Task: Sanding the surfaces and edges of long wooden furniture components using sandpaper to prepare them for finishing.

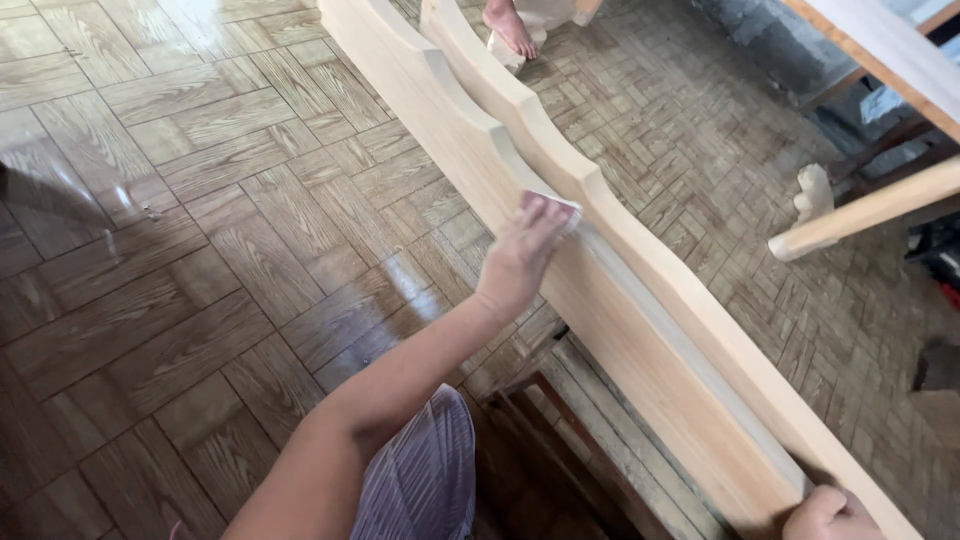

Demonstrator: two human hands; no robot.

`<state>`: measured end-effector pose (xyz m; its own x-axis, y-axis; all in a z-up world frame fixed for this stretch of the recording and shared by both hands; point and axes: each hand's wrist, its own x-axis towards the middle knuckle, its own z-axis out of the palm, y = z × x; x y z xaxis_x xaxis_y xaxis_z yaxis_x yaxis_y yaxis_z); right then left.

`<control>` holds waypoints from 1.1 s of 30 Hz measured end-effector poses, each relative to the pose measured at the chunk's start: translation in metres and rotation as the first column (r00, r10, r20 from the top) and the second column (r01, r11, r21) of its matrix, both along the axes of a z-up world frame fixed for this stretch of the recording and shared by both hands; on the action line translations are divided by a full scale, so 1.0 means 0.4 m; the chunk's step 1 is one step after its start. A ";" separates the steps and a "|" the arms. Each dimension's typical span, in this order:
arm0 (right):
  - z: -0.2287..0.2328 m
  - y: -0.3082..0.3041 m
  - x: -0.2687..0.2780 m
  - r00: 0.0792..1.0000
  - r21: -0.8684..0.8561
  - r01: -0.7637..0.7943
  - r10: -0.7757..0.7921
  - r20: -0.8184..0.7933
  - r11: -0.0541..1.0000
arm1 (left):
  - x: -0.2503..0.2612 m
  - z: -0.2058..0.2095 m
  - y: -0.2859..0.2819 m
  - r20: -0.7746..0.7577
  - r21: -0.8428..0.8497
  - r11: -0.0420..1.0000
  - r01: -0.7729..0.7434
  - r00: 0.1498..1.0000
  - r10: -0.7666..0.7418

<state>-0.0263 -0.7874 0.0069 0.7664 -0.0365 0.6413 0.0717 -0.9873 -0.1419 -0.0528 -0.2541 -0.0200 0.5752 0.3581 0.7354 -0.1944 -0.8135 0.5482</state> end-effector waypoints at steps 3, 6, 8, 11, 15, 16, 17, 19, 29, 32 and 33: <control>-0.047 -0.059 0.005 0.998 -0.118 0.038 -0.032 0.048 0.992 | -0.090 0.100 -0.073 -0.275 0.160 0.938 0.307 0.927 -0.256; 0.079 0.113 -0.153 1.000 -0.054 0.015 -0.015 0.006 0.998 | -0.129 0.205 -0.063 -0.494 0.283 0.866 0.413 0.836 -0.237; 0.063 0.093 -0.139 0.995 -0.145 0.099 -0.094 0.040 0.984 | -0.073 0.180 0.004 -0.323 0.342 0.848 0.405 0.898 -0.299; 0.052 0.104 -0.157 0.981 -0.209 0.170 -0.145 0.132 0.963 | 0.062 0.116 0.200 -0.330 0.417 0.859 0.298 0.930 -0.162; 0.057 0.124 -0.176 0.977 -0.153 0.112 -0.081 0.196 0.982 | 0.117 0.152 0.376 -0.551 0.520 0.844 0.131 0.806 0.215; 0.050 0.121 -0.174 0.977 -0.146 0.120 -0.090 0.193 0.982 | 0.150 0.142 0.359 -0.551 0.527 0.839 0.139 0.807 0.213; 0.047 0.116 -0.171 0.973 -0.174 0.136 -0.098 0.211 0.975 | 0.177 0.124 0.342 -0.567 0.537 0.833 0.133 0.788 0.239; 0.054 0.123 -0.173 0.968 -0.197 0.151 -0.104 0.230 0.969 | 0.200 0.117 0.270 -0.578 0.550 0.825 0.125 0.770 0.269; 0.022 0.081 -0.165 0.963 -0.163 -0.013 0.056 0.263 0.987 | 0.050 0.207 0.058 -0.423 0.229 0.772 0.593 0.775 -0.470; 0.017 0.058 -0.181 0.969 -0.127 -0.073 0.101 0.226 0.989 | -0.001 0.290 0.191 -0.623 -0.098 0.908 0.406 0.687 -0.374; 0.012 0.066 -0.175 0.972 -0.089 -0.073 0.091 0.218 0.993 | -0.001 0.341 0.253 -0.766 -0.074 0.975 0.209 0.614 -0.190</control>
<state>-0.0964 -0.7611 0.0117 0.6030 0.0789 0.7938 0.1740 -0.9841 -0.0344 -0.0530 -0.1530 0.1165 0.9877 0.1562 0.0022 0.1282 -0.8189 0.5594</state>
